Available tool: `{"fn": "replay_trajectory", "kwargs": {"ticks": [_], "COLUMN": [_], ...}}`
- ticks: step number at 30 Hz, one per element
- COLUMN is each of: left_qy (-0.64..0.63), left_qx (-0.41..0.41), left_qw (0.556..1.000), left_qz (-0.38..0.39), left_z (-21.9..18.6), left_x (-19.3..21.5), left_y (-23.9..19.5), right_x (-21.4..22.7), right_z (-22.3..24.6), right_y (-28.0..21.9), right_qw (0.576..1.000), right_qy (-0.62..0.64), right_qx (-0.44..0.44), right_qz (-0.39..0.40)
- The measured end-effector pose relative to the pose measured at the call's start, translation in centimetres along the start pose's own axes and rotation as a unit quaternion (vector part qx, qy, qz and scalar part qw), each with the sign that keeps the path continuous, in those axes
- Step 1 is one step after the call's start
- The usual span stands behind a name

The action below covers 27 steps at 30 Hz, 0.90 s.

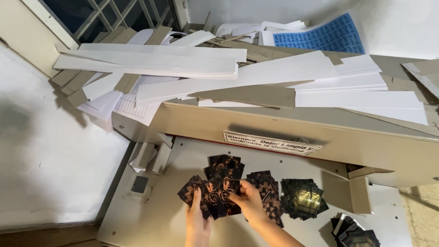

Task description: Picking up printed cards from the floor and organizing them into sorted piles on a paper cutter machine.

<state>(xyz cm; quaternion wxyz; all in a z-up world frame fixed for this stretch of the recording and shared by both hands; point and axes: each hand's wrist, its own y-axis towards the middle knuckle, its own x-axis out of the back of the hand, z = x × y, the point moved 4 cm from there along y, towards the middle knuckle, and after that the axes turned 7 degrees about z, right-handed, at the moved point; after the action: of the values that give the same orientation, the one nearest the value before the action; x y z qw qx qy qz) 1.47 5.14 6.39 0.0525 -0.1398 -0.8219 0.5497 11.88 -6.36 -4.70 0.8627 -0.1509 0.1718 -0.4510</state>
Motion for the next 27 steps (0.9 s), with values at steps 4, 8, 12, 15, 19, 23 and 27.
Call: {"fn": "replay_trajectory", "kwargs": {"ticks": [4, 8, 12, 15, 19, 23, 27], "left_qy": [-0.131, -0.153, -0.135, -0.093, -0.084, -0.158, -0.127], "left_qx": [-0.047, -0.088, -0.203, -0.367, -0.404, -0.373, -0.248], "left_qw": [0.982, 0.966, 0.966, 0.924, 0.909, 0.914, 0.960], "left_qz": [0.130, 0.192, 0.086, 0.050, -0.060, -0.016, 0.021], "left_z": [0.5, 1.9, 1.4, 0.6, -1.5, -2.0, -0.8], "left_x": [0.3, 1.0, 2.3, 4.1, 5.2, 5.8, 3.5], "left_y": [3.0, 8.3, 10.0, 11.7, 9.2, 9.7, 7.2], "right_x": [-0.1, 0.4, 0.2, 0.1, 0.7, 2.2, 0.7], "right_z": [-0.2, -1.4, 0.4, 1.1, -0.2, -3.0, 0.1], "right_y": [0.1, 0.8, -0.4, -0.6, 1.2, 3.4, 0.2], "right_qw": [0.993, 0.990, 0.985, 0.993, 0.993, 0.958, 0.926], "right_qy": [0.112, 0.126, 0.128, 0.024, 0.058, -0.274, -0.348], "right_qx": [-0.048, -0.058, -0.119, -0.116, -0.086, -0.016, 0.118], "right_qz": [0.011, 0.024, 0.004, 0.000, -0.053, -0.078, -0.085]}}
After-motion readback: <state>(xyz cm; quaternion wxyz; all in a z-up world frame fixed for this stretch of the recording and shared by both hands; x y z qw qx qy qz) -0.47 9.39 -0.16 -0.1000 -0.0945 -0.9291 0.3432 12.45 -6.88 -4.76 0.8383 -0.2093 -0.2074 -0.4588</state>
